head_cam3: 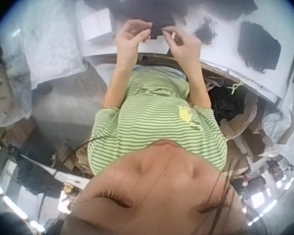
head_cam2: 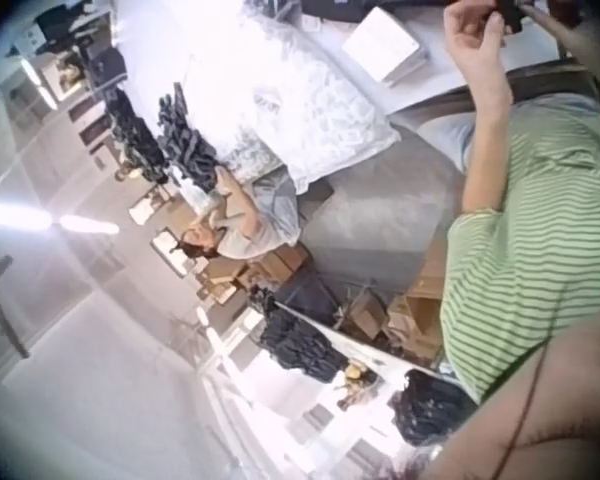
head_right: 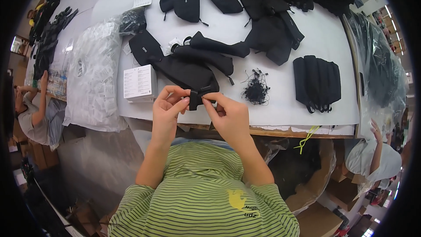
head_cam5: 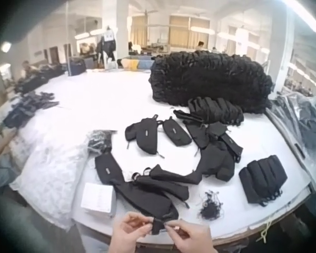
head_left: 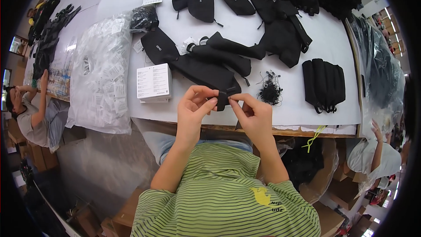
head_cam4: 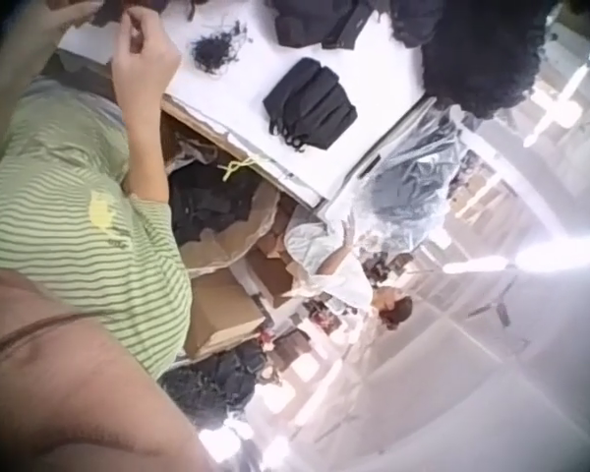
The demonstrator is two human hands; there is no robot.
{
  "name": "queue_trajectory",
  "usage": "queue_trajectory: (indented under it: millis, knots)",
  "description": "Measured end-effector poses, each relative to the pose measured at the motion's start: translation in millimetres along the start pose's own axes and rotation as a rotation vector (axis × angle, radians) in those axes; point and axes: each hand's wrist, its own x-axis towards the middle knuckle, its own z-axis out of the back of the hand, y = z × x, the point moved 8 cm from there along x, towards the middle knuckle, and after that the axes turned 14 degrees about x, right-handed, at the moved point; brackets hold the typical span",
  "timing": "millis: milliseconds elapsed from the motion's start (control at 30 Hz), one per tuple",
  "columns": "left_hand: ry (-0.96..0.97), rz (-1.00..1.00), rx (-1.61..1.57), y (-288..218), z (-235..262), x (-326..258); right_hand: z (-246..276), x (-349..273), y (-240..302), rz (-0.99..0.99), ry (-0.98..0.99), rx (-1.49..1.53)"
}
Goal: Placing silica gel packets and small items into black protective pouches/sunglasses cases.
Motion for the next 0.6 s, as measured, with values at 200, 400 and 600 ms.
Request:
queue_trajectory:
  millis: [200,400,600]
  knots:
    - [0.071,-0.07,0.188,-0.1,-5.3,-9.2,-9.2,-15.9,0.9,0.113,0.0,0.002]
    - [-0.111,-0.246,0.741,-15.1,6.3,-18.0,-13.5,-14.3,7.8,0.232,0.074,-0.101]
    - [-0.092,-0.216,0.614,-6.8,10.1,-23.8,-18.6,-17.8,15.4,0.296,0.135,-0.205]
